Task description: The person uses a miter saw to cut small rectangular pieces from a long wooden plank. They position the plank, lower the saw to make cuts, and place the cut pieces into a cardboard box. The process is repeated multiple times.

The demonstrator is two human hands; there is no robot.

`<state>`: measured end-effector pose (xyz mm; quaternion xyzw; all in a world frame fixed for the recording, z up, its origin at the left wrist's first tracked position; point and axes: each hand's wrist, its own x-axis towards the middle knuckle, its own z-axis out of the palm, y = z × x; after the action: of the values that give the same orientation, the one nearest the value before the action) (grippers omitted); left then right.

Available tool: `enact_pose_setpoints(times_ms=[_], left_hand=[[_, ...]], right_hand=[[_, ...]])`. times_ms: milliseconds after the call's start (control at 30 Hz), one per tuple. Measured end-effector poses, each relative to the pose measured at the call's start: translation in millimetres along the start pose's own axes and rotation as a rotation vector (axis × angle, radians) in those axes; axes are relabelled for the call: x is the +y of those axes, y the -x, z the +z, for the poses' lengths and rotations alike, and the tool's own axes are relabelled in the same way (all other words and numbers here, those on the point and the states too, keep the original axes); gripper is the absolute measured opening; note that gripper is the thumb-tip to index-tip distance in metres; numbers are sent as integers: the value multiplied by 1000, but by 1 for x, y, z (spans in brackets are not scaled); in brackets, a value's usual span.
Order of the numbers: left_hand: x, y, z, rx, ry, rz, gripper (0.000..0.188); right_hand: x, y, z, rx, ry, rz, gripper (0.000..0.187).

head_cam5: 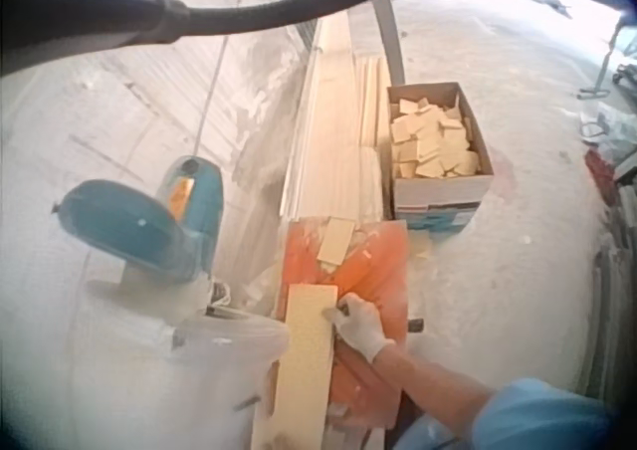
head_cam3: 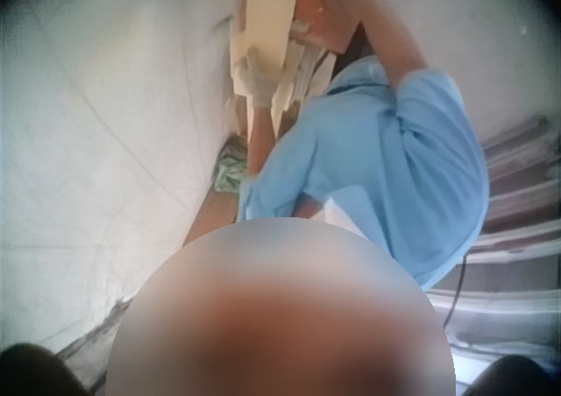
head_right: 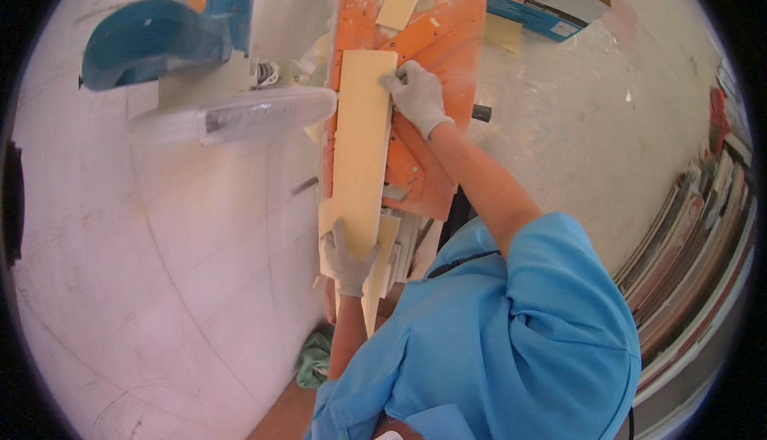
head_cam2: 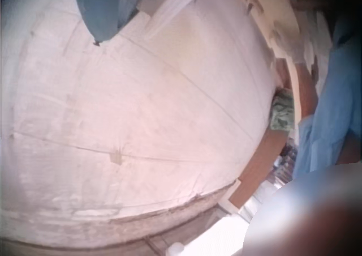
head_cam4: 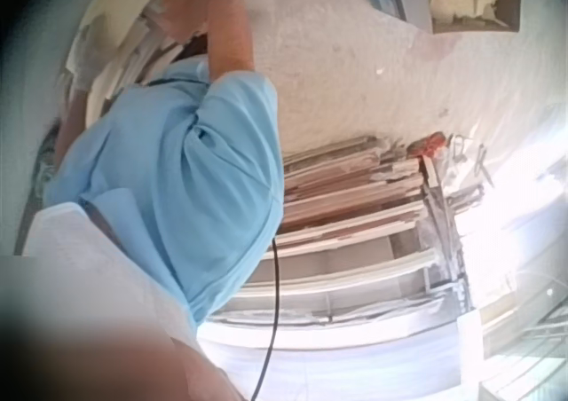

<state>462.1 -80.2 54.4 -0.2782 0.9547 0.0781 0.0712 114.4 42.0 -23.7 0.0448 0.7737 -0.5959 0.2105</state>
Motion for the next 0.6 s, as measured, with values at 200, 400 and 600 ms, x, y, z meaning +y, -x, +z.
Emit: enact_pose_setpoints(times_ms=[200, 400, 600], left_hand=[[2, 6, 1, 48, -25, -3, 99], [3, 5, 9, 43, -57, -24, 102], [-7, 12, 11, -49, -20, -92, 107]], right_hand=[[-13, 0, -9, -82, -79, 50, 33], [-19, -1, -14, -138, -67, 5, 29], [-18, 3, -17, -188, -78, 34, 31]])
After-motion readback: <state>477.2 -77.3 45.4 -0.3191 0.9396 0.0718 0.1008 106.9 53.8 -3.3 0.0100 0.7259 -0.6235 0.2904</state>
